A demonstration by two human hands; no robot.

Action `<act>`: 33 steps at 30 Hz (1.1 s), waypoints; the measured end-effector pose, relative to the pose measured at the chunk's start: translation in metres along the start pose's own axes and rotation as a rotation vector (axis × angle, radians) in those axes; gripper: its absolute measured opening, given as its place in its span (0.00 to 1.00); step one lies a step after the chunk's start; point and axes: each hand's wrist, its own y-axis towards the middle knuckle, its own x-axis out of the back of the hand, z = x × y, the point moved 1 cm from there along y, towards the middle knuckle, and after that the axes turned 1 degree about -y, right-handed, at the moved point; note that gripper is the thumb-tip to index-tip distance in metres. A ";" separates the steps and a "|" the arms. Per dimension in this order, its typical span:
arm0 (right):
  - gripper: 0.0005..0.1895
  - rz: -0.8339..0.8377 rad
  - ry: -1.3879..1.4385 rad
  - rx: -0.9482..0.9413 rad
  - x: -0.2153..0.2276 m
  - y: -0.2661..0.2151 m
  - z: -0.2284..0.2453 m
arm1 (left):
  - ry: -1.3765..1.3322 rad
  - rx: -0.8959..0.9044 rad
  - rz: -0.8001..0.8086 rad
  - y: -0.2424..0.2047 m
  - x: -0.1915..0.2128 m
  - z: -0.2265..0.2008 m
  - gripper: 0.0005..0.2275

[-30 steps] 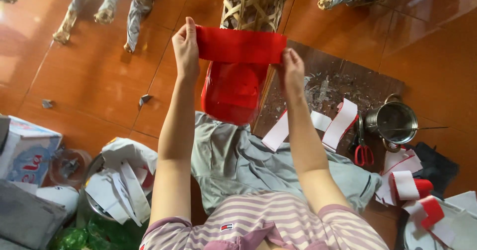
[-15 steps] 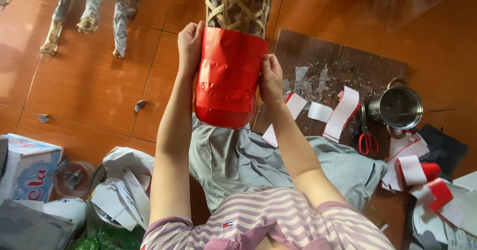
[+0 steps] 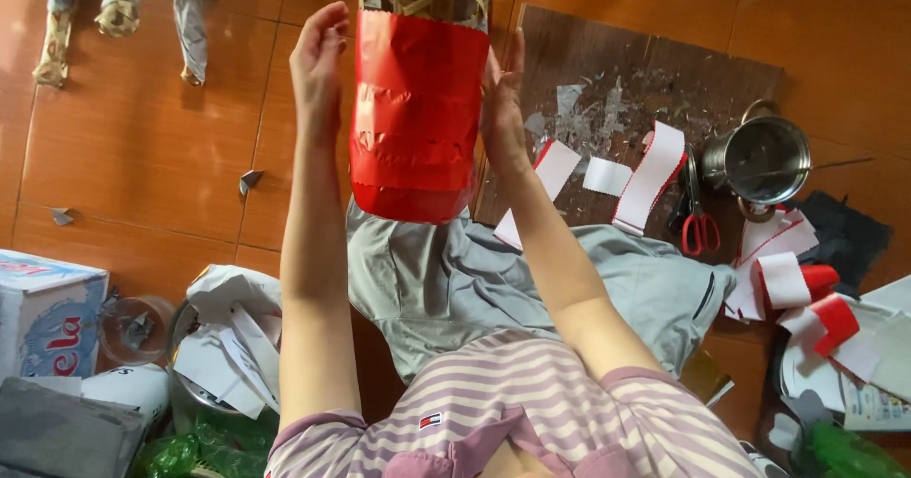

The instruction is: Applying red and white paper strips to a bamboo frame to create a craft object.

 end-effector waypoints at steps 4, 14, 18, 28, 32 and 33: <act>0.37 0.034 -0.221 0.061 -0.006 -0.006 -0.006 | -0.309 0.038 0.300 -0.035 -0.015 -0.030 0.25; 0.40 0.100 -0.007 -0.130 0.044 0.007 -0.079 | -0.077 0.325 0.235 -0.041 -0.001 -0.039 0.25; 0.39 0.053 -0.205 -0.253 0.108 -0.003 -0.039 | -0.009 0.440 0.266 -0.057 0.010 -0.017 0.25; 0.22 -0.616 -2.385 -0.062 0.428 -0.187 0.147 | 0.206 0.944 0.557 -0.262 0.001 0.025 0.12; 0.29 -0.752 -1.715 -0.390 0.477 -0.207 0.156 | 0.232 0.837 0.692 -0.274 -0.119 0.090 0.13; 0.30 -0.676 -1.493 -0.320 0.488 -0.210 0.150 | 0.393 0.764 0.676 -0.277 -0.144 0.116 0.13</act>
